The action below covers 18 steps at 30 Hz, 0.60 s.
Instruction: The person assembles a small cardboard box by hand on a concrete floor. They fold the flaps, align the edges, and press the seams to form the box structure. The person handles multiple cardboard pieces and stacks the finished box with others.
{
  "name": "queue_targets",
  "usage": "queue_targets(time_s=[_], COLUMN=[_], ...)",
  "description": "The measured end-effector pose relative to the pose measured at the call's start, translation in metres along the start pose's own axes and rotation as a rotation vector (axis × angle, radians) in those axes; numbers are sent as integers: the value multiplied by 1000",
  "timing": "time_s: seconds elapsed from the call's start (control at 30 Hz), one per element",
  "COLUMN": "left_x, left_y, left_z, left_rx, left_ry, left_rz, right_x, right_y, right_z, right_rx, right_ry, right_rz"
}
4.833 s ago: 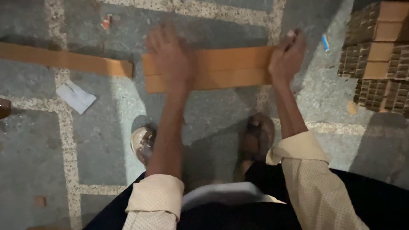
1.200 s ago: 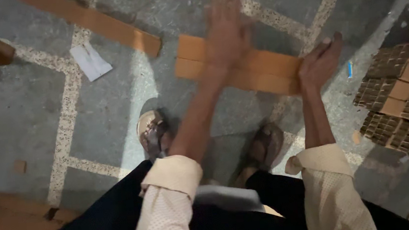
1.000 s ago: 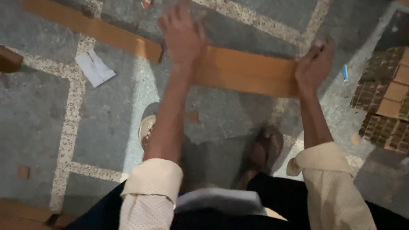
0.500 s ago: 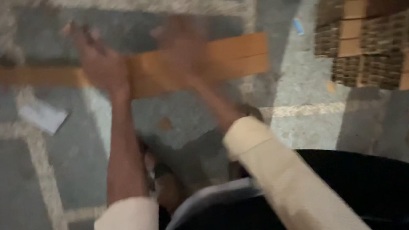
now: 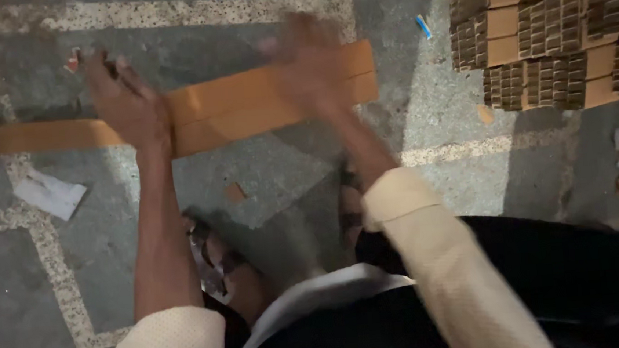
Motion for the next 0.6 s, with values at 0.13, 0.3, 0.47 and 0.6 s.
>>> queue_targets(time_s=[0.13,0.3,0.47,0.6], left_x=[-5,-20,27,40], left_y=[21,89,104,92], left_z=[0,5,14,30], left_rx=[36,344,-22,-74], left_ry=[-116,57,127,53], left_rz=[-103,-77,598,495], right_x=[-56,-74,-33,-41], right_y=[190,112,-84,-130], right_z=[23,26,-1,18], right_rx=[443,-53,-98,-306], right_ry=[338,713,91,187], right_rz=[-25,66,-355,-239])
Point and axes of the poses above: each hand's wrist, its own z-axis away from the middle knuckle, its own x-axis out of the palm, y = z × x, the point moved 8 cm from there along -z, towards the middle knuckle, and after that the axes turned 10 degrees about y, right-handed, at the moved point
